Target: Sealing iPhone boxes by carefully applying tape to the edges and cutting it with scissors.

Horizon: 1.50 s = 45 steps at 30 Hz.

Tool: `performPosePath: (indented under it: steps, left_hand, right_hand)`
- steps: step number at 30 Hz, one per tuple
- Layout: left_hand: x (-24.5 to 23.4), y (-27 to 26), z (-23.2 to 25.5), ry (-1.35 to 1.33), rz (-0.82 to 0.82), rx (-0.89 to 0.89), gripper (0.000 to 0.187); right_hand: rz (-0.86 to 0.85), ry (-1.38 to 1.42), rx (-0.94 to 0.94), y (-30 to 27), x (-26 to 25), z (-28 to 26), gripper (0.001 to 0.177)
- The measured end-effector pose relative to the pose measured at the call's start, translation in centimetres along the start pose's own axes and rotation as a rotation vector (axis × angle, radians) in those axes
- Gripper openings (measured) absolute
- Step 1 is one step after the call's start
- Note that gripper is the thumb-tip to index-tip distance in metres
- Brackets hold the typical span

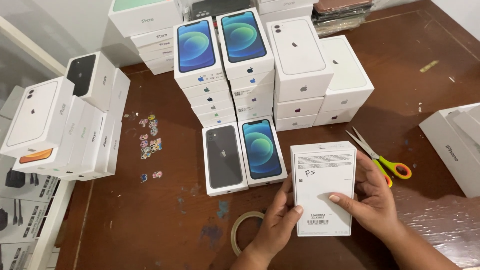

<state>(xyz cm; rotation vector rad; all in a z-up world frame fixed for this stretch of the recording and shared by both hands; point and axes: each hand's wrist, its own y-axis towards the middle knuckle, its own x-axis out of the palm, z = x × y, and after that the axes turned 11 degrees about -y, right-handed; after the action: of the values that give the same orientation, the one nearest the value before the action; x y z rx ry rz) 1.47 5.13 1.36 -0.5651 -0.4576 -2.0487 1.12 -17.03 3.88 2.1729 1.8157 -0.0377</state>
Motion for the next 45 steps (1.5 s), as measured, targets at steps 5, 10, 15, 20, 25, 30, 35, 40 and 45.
performPosePath:
  steps: [5, 10, 15, 20, 25, 30, 35, 40, 45]
  left_hand:
    - [0.3, -0.1, 0.4, 0.036, 0.003, -0.007, 0.073]
    - [2.0, 0.1, 2.8, 0.224, -0.111, -0.016, 0.07]
    - [2.1, -0.2, 2.1, 0.161, -0.095, -0.084, 0.075]
    - [2.4, -0.1, 2.6, 0.095, -0.018, -0.13, 0.074]
    - [2.3, 0.2, 2.2, -0.058, 0.084, -0.085, 0.08]
    - [2.4, 0.0, 3.5, 0.019, 0.189, -0.271, 0.072]
    - [1.8, -0.1, 3.4, -0.053, 0.229, -0.128, 0.068]
    - [0.5, 0.1, 4.1, -0.007, 0.308, 0.088, 0.064]
    - [0.3, 0.3, 4.8, -0.048, 0.331, 0.029, 0.072]
  right_hand:
    - [-0.008, 0.005, -0.016, 0.5, -0.2, -1.2, 0.105]
    - [0.042, 0.081, 0.027, 0.8, -1.0, -2.8, 0.084]
    - [0.204, 0.048, 0.183, 0.7, -0.8, -3.5, 0.037]
    - [0.198, 0.006, 0.218, 0.5, -0.9, -4.1, 0.038]
    - [0.149, 0.096, 0.236, 0.2, -0.4, -3.1, 0.038]
    - [0.107, 0.021, 0.205, 0.0, 0.2, -2.4, 0.039]
    - [-0.115, 0.269, 0.168, 0.7, -0.4, -2.6, 0.074]
    - [-0.609, 0.087, 0.377, 1.4, -2.0, -4.0, 0.061]
    - [-0.76, 0.04, 0.362, 1.2, -1.8, -3.7, 0.05]
